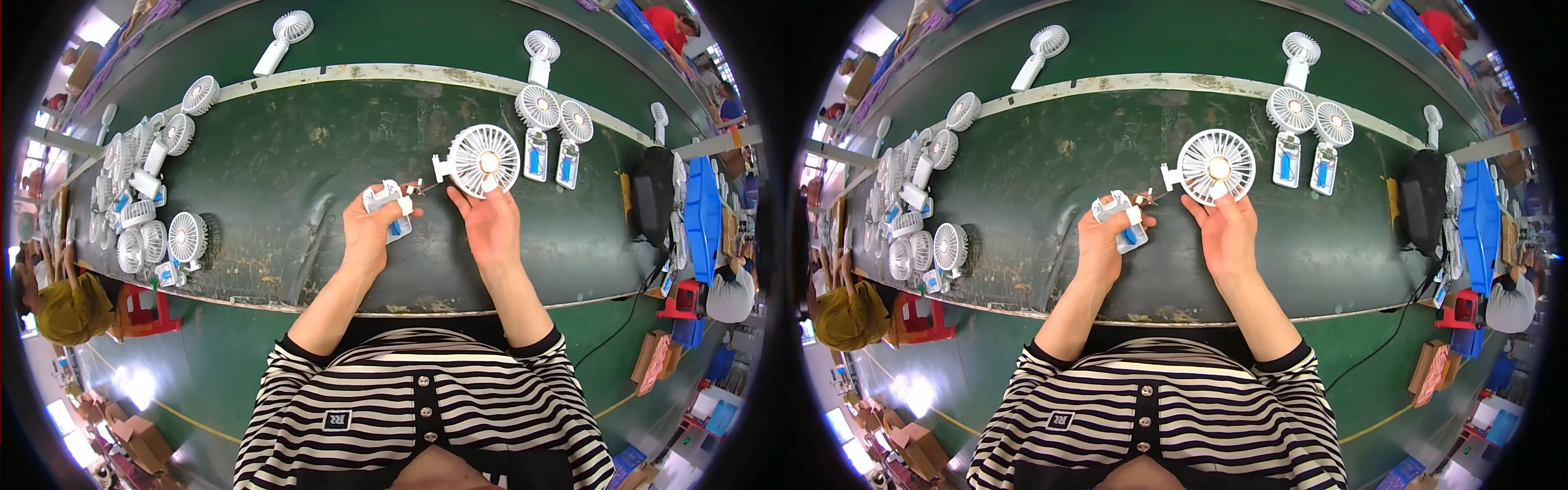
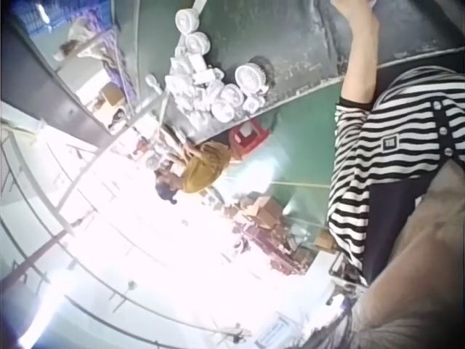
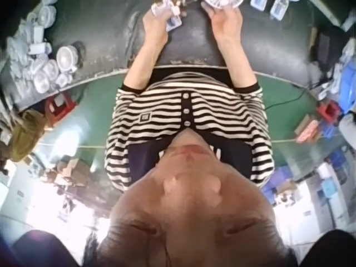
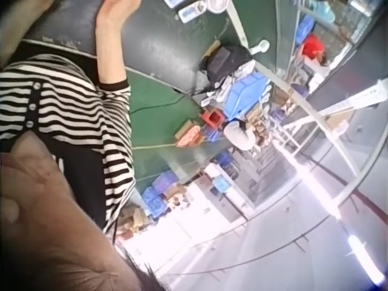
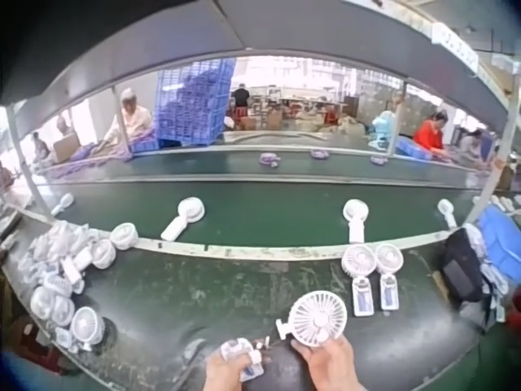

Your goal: The person assembles small handheld fans by connecting the fan heads and electronic components into the handle bases and snapping the back covers into place by hand.

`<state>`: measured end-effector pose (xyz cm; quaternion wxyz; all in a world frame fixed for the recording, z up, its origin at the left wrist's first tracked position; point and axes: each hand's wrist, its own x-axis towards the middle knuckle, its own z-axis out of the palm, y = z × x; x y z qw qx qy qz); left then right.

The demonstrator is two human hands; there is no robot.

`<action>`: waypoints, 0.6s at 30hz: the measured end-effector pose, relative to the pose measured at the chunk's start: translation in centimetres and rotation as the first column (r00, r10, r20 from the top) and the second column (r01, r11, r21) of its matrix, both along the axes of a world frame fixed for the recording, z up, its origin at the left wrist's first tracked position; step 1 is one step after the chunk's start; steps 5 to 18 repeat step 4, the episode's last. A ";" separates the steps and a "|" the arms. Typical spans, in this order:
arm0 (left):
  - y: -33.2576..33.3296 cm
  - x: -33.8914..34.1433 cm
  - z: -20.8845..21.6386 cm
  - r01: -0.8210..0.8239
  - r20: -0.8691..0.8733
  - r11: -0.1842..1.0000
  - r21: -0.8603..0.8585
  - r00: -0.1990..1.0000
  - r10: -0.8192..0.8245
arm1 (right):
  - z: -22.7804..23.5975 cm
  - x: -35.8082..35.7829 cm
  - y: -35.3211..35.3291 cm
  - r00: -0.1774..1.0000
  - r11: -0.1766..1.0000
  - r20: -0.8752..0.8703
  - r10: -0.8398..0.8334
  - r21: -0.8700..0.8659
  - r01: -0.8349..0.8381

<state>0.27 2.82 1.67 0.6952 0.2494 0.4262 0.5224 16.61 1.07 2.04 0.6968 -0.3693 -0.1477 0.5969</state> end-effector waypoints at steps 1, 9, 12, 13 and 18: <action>0.0 0.0 0.0 0.006 -0.020 1.000 -0.014 1.000 -0.006 | -0.1 0.1 0.2 1.000 1.000 -0.003 0.003 0.010 -0.003; -0.2 0.3 0.0 0.001 -0.017 1.000 -0.024 1.000 -0.001 | 0.0 -0.1 0.3 1.000 1.000 0.013 0.011 0.017 -0.011; -0.2 0.3 0.0 0.001 -0.017 1.000 -0.024 1.000 -0.001 | 0.0 -0.1 0.3 1.000 1.000 0.013 0.011 0.017 -0.011; -0.2 0.3 0.0 0.001 -0.017 1.000 -0.024 1.000 -0.001 | 0.0 -0.1 0.3 1.000 1.000 0.013 0.011 0.017 -0.011; -0.2 0.3 0.0 0.001 -0.017 1.000 -0.024 1.000 -0.001 | 0.0 -0.1 0.3 1.000 1.000 0.013 0.011 0.017 -0.011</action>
